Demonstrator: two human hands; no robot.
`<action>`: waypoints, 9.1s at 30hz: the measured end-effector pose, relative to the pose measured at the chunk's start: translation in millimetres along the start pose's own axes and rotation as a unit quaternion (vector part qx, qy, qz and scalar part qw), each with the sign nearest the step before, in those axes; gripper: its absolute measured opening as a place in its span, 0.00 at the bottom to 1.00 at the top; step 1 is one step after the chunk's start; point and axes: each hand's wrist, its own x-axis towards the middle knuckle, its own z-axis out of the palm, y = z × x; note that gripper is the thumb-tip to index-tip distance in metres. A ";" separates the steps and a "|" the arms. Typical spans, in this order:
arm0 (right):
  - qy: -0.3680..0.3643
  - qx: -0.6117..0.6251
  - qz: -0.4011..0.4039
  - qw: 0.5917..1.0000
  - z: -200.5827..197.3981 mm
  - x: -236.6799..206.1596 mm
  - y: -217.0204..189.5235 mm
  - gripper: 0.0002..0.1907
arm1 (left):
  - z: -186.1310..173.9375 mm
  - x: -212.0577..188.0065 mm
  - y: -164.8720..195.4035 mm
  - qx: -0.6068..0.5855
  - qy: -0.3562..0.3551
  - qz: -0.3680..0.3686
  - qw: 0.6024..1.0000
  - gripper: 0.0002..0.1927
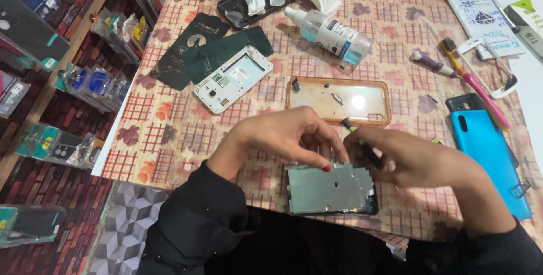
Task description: The person uses a screwdriver to remove screws from a smartphone's internal metal shield, then lifts and removes the shield to expose the motherboard. The person places the removed shield on the table and continues to manipulate the phone's internal components.
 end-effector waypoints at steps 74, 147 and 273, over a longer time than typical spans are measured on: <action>0.183 0.151 -0.445 0.864 35.7 -25.7 14.1 0.28 | 5.3 18.8 -23.0 0.221 0.012 -0.101 0.970 0.16; 0.169 0.331 -0.373 0.850 40.6 -35.0 28.9 0.21 | 38.9 41.7 -44.2 0.311 0.015 0.042 0.949 0.17; 0.178 0.166 -0.447 0.861 26.6 -32.7 22.2 0.25 | 56.6 38.0 -34.1 0.456 0.093 0.125 0.876 0.12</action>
